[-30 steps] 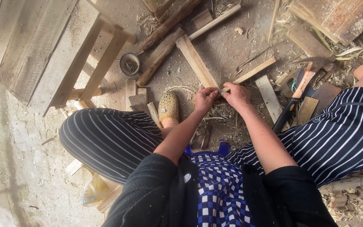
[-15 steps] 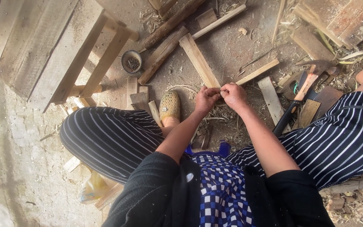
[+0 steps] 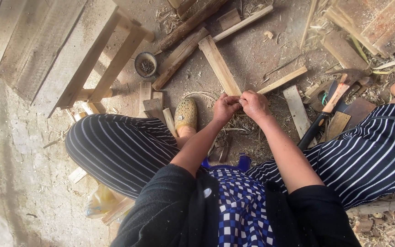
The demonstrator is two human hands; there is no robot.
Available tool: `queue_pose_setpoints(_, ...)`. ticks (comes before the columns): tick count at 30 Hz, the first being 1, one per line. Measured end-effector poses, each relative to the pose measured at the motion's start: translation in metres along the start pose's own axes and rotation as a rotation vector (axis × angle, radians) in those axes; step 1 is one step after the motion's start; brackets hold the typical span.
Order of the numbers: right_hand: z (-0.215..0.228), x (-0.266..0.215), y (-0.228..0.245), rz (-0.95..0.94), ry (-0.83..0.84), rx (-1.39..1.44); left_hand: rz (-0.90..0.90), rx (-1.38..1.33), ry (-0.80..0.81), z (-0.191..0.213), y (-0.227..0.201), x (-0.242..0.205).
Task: The person sits on the ground assembling a small wooden stool. They fit wooden rungs into the stool frame, position nails, and hammer the nails in with a hammer, working on one joint at a time and turning pieces over to reach the next joint.
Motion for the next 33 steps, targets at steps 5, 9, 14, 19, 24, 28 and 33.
queue_pose_setpoints(5, -0.002, 0.0, -0.004, 0.062, -0.036, -0.067, 0.003, -0.002, -0.004, -0.005, 0.007, 0.004)
queue_pose_setpoints(9, -0.007, 0.0, -0.02, 0.01, -0.112, 0.006, 0.036, 0.033, 0.036, -0.006, 0.008, 0.005)
queue_pose_setpoints(14, 0.039, -0.002, 0.011, -0.197, -0.145, 0.647, 0.054, 0.053, 0.066, -0.009, 0.009, 0.005)
queue_pose_setpoints(19, 0.067, -0.013, 0.036, -0.29, -0.17, 0.983, 0.077, 0.034, 0.125, -0.01, 0.008, 0.008)
queue_pose_setpoints(24, 0.081, -0.028, 0.051, -0.255, -0.18, 1.061, 0.093, -0.15, 0.154, -0.01, 0.012, 0.009)
queue_pose_setpoints(28, 0.093, -0.042, 0.067, -0.219, -0.204, 1.075, 0.121, 0.028, 0.171, -0.004, 0.015, 0.014)
queue_pose_setpoints(33, 0.103, -0.058, 0.07, -0.2, -0.231, 1.082, 0.165, 0.346, 0.151, 0.033, -0.022, 0.004)
Point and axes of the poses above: each hand's wrist, its own x-axis towards the middle knuckle, its own z-axis out of the back of the hand, y = z × x, the point moved 4 cm from there along x, towards the middle knuckle, and after that the axes turned 8 degrees about x, right-handed, at the moved point
